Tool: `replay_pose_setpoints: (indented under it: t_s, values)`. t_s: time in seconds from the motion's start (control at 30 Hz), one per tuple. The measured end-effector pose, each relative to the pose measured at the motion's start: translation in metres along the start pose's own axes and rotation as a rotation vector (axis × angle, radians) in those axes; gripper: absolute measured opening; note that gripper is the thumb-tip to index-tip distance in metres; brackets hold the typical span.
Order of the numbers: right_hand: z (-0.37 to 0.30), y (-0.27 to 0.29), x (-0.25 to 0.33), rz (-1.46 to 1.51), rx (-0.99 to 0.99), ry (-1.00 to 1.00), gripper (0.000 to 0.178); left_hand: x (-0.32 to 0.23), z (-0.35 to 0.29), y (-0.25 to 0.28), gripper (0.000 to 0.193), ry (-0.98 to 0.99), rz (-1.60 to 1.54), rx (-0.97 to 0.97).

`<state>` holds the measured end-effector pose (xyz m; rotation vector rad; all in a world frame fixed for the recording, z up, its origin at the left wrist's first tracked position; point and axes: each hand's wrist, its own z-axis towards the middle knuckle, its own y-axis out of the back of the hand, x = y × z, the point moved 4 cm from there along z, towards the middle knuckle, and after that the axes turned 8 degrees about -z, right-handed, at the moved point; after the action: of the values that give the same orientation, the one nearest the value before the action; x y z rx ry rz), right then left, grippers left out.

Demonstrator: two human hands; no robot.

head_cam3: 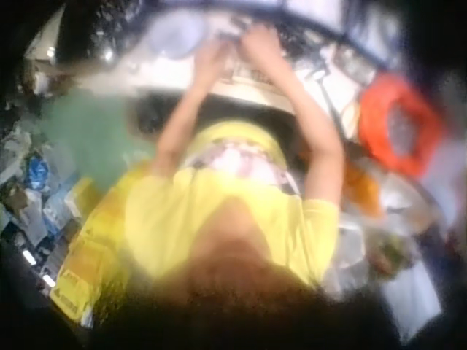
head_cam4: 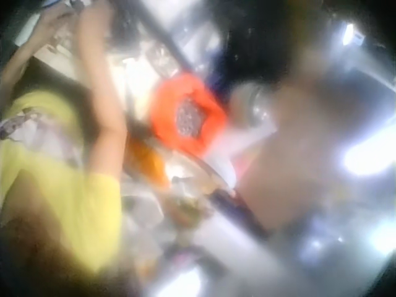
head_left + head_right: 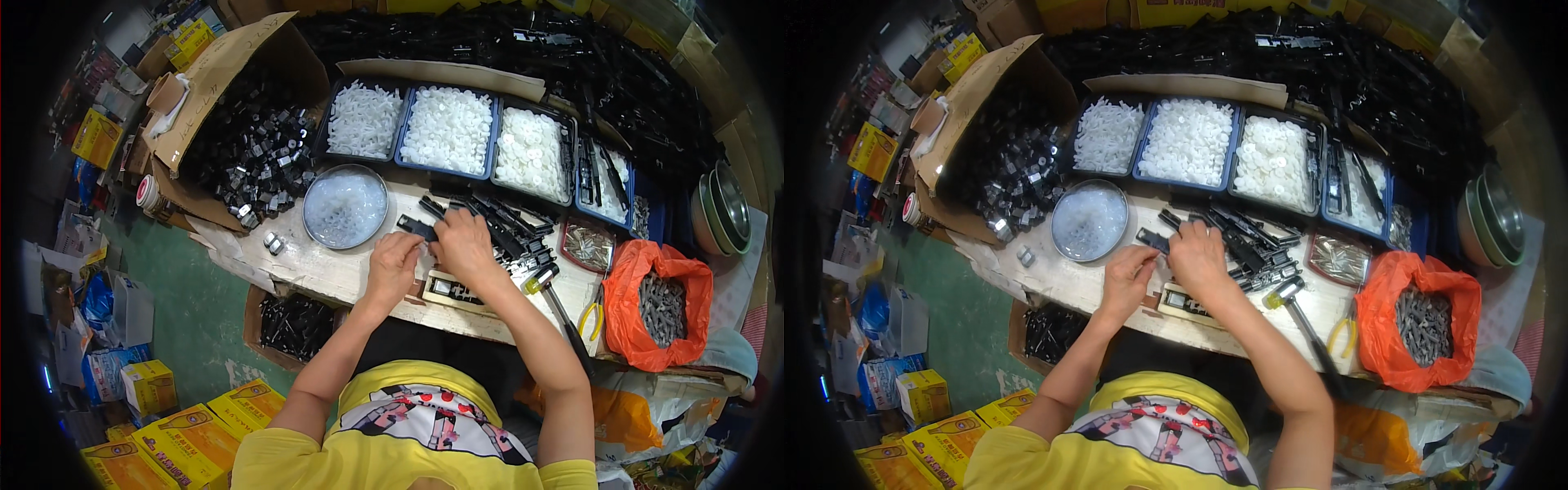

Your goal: The person assembles small lock mechanisms at a cluttered workbench. They pick up black lock bodies, insert white plastic components and metal pins, and use a hammer to tap parts into place. Finished units are placed into a cardboard box to the left.

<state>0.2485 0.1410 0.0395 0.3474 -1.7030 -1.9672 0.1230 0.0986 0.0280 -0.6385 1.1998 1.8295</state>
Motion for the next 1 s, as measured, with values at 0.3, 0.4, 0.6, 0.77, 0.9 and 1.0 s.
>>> replay_pose_setpoints:
  t_s: [0.3,0.4,0.6,0.77,0.9,1.0]
  values:
    - [-0.040,0.064,-0.040,0.400,-0.061,-0.035,0.032,-0.009,-0.016,0.030,0.015,0.150,-0.302,-0.124]
    - [-0.080,0.075,-0.030,0.253,-0.045,0.006,0.031,-0.013,-0.023,0.026,0.015,0.175,-0.337,-0.074]
    - [-0.108,0.054,-0.014,0.211,-0.046,-0.044,0.035,-0.018,-0.028,0.014,0.017,0.200,-0.340,0.007]
    - [-0.105,0.054,-0.011,0.208,-0.071,-0.029,0.035,-0.017,-0.029,0.014,0.017,0.144,-0.275,0.023]
    - [-0.104,0.056,-0.008,0.196,-0.088,0.001,0.035,-0.018,-0.031,0.014,0.018,0.146,-0.264,0.038]
    - [-0.102,0.054,-0.007,0.159,-0.077,0.006,0.036,-0.017,-0.032,0.012,0.018,0.126,-0.255,0.043]
